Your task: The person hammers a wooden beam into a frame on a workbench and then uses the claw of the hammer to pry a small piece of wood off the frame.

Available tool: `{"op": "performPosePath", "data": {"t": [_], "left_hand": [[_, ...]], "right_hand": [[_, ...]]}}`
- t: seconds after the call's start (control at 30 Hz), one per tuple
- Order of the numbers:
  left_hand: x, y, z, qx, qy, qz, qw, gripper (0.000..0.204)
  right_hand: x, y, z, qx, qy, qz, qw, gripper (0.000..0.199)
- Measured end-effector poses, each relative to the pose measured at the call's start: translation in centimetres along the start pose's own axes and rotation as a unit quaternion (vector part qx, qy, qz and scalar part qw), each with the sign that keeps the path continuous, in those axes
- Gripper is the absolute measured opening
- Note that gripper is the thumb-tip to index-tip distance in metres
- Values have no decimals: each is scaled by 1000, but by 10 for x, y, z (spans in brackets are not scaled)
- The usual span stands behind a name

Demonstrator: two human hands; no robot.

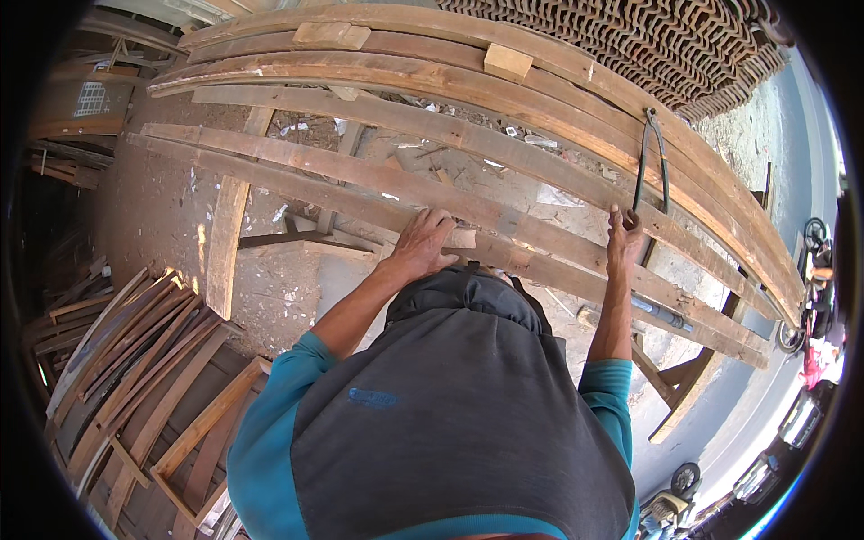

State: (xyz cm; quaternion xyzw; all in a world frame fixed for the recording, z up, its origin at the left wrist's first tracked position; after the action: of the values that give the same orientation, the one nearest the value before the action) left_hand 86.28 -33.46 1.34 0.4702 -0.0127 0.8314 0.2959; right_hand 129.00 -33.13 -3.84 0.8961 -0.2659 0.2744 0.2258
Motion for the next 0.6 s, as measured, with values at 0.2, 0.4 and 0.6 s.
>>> {"op": "performPosePath", "data": {"t": [0.2, 0.4, 0.6], "left_hand": [[32, -22, -3, 15, 83, 36, 996, 60], [24, -109, -67, 241, 541, 198, 781, 67], [-21, -172, -116, 362, 760, 214, 495, 84]], "right_hand": [[-22, 5, 37, -139, -367, 2, 920, 70], [-36, -6, 42, -260, -572, 69, 775, 68], [-52, -22, 35, -266, -604, 81, 746, 56]]}}
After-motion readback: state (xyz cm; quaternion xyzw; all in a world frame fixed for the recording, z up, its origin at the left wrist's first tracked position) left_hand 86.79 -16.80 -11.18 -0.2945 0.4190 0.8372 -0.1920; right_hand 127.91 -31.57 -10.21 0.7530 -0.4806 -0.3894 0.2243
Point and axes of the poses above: each hand's wrist, its own y-axis away from the middle knuckle, its own x-axis out of the back of the hand, z = x × y, the point moved 4 cm from there along -y, towards the middle knuckle, and after that the axes turned 1 degree about y, right-handed, at the moved point
